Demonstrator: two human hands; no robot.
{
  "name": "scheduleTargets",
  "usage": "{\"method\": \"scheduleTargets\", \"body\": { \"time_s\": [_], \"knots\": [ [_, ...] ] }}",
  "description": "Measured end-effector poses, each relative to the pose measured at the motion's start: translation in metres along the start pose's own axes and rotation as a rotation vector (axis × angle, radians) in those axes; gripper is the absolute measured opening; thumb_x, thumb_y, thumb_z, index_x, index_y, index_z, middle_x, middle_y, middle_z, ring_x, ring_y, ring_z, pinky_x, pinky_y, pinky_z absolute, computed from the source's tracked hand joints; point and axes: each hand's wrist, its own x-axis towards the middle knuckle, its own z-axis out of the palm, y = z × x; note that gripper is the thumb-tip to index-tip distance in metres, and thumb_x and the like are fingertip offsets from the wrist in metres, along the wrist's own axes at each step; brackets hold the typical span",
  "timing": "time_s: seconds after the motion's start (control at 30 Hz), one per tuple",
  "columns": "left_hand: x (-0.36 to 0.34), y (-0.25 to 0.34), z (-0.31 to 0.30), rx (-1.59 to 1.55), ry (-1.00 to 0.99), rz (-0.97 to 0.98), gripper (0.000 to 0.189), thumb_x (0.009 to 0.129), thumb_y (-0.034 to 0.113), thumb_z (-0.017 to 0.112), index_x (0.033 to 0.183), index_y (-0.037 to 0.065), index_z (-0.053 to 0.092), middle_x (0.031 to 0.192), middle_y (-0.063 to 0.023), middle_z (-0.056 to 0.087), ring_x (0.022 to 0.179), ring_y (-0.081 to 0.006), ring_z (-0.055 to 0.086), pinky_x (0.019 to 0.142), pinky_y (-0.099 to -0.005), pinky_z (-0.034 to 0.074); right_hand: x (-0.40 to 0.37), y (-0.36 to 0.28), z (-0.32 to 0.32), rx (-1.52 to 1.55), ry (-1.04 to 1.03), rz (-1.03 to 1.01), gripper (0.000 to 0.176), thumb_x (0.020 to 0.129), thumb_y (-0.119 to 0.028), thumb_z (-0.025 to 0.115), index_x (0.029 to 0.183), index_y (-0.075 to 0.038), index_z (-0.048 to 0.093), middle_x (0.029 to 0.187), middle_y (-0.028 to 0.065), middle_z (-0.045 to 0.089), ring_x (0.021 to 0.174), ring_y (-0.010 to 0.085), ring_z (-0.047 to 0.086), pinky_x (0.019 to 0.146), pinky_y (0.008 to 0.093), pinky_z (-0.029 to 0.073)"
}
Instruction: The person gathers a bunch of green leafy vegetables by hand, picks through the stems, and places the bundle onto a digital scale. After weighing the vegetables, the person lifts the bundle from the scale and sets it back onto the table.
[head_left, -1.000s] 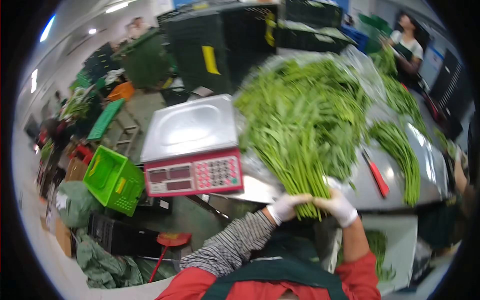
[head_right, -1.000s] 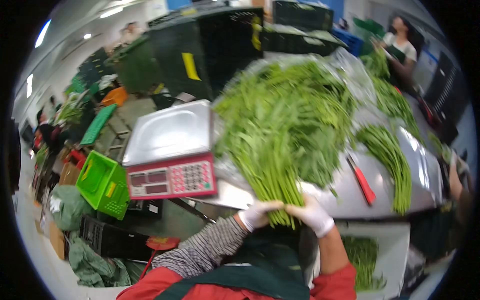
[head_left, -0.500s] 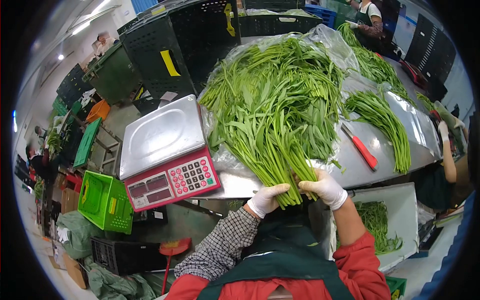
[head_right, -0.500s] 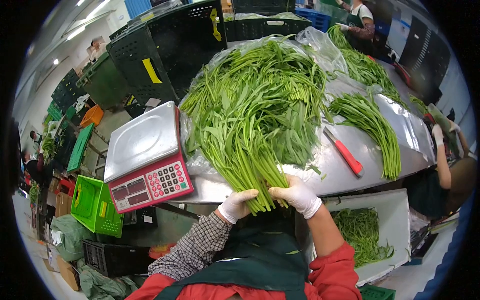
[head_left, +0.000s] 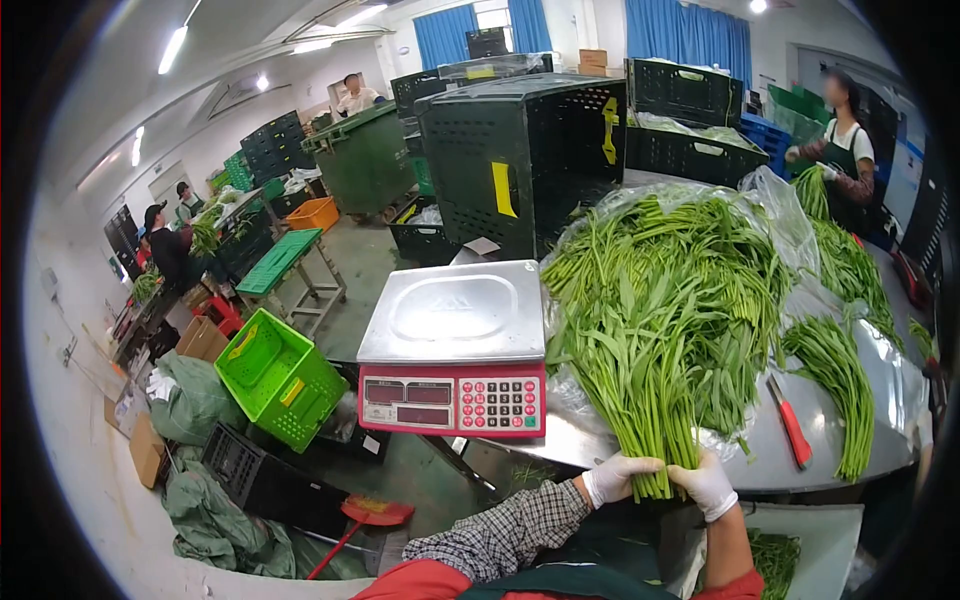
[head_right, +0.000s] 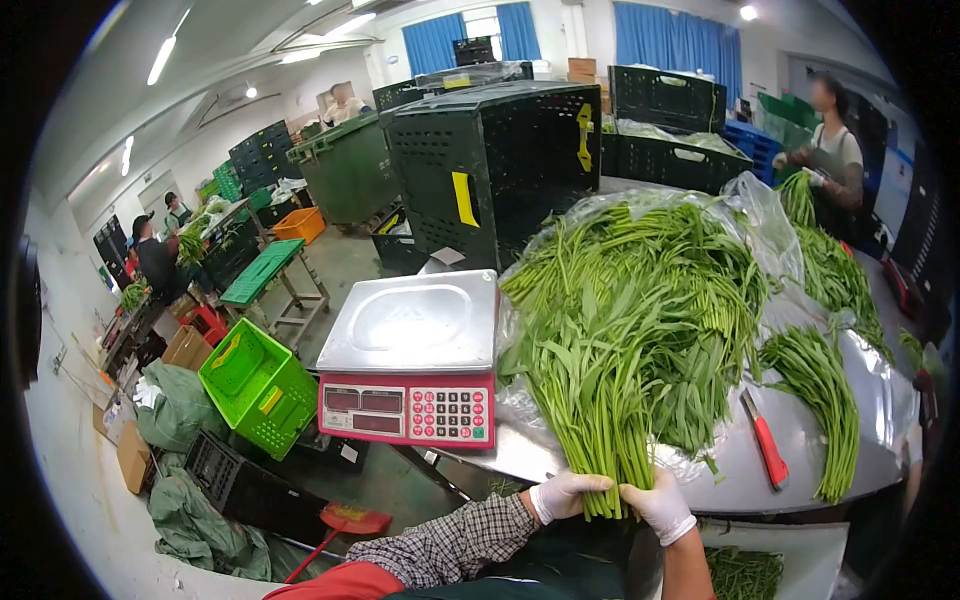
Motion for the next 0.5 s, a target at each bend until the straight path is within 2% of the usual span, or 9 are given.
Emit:
{"method": "scheduleTargets", "body": {
  "time_s": [0.2,0.5],
  "knots": [
    [0.0015,-0.0030,-0.0051,-0.018,-0.018,-0.018,0.046,0.080,0.009,0.058,0.121,0.000,0.041,0.113,-0.0123,0.053,0.101,-0.0217,0.054,0.087,-0.0346,0.045,-0.0022,-0.0071,0.0038,0.050,0.002,0.006,0.029,0.070,-0.004,0.058,0.098,0.005,0.056,0.084,0.0073,0.061,0.071,0.0125,0.057,0.065,0.0248,0.046],
    [-0.0007,0.0010,0.0005,-0.014,-0.039,-0.008,0.042,0.080,0.009,0.057,0.119,-0.001,0.042,0.110,-0.0124,0.054,0.096,-0.0213,0.057,0.084,-0.0340,0.047,0.0011,0.0026,-0.0026,0.062,-0.025,-0.011,0.033,0.069,-0.004,0.059,0.101,0.004,0.054,0.086,0.0065,0.060,0.072,0.0116,0.056,0.064,0.0241,0.045]
  ]
}}
